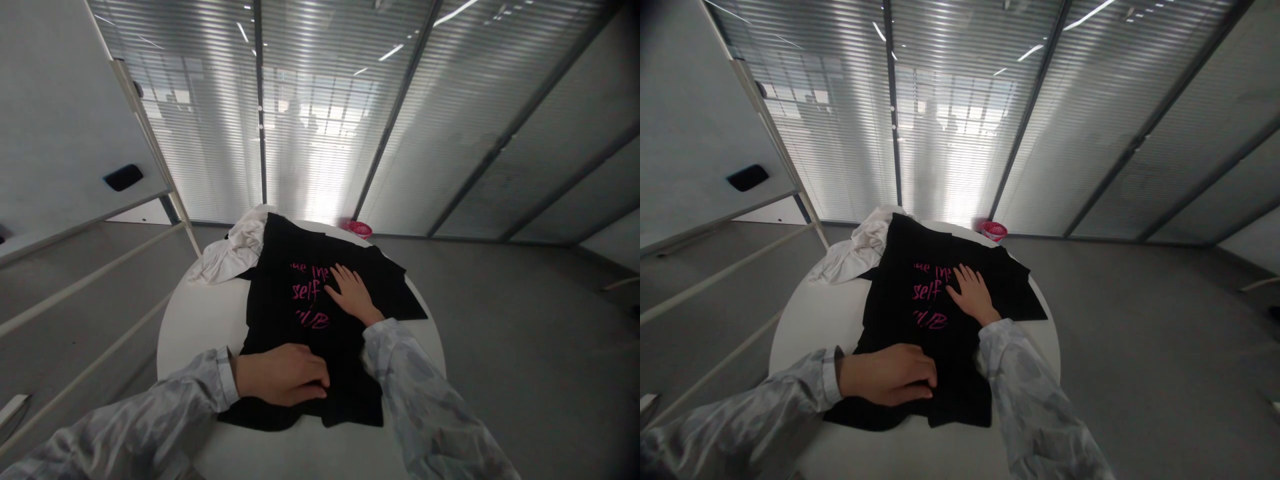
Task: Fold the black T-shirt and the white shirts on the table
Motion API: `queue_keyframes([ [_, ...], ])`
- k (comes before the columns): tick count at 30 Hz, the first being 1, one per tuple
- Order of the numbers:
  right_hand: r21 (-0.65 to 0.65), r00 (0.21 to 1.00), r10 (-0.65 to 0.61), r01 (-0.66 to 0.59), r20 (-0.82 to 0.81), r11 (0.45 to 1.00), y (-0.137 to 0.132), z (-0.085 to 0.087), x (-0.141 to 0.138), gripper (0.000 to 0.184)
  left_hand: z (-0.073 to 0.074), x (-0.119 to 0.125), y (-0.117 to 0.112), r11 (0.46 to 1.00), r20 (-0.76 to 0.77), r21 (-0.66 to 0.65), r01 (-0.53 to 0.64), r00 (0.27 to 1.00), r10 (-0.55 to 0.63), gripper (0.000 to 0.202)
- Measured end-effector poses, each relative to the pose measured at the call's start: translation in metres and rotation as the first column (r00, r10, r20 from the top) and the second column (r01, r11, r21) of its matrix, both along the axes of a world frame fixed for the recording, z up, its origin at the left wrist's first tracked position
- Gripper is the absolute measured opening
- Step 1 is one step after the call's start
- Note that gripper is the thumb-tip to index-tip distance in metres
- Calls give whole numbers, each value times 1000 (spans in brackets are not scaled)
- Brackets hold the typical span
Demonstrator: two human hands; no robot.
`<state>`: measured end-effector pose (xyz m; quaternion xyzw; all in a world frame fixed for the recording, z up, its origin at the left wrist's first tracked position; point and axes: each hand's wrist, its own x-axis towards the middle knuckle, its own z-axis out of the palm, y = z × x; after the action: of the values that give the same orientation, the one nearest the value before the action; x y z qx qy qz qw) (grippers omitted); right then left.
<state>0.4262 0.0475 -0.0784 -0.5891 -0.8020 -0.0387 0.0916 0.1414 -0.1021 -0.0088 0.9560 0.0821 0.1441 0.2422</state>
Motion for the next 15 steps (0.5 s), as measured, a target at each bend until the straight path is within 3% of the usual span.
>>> queue_keyframes([
  [3, -7, 1000, 5, -5, -2, 1000, 0, 0, 0, 78, 3, -5, -2, 968, 36, -247, 47, 999, -39, 17],
  [7, 5, 1000, 15, -15, -9, 1000, 0, 1, 0, 80, 0, -9, -2, 944, 42, -316, 98, 995, -89, 17],
  [9, 3, 1000, 16, -16, -16, 1000, 0, 1, 0, 78, 2, -13, 2, 945, 66, -319, 69, 997, -50, 20],
  [12, -4, 1000, 10, -10, -23, 1000, 0, 1, 0, 77, 7, -23, 18, 972, 112, -208, -114, 984, 139, 26],
  [15, -1, 1000, 5, -5, -22, 1000, -1, 2, -1, 76, -1, -41, 50, 931, 129, -36, -363, 922, 364, 37],
])
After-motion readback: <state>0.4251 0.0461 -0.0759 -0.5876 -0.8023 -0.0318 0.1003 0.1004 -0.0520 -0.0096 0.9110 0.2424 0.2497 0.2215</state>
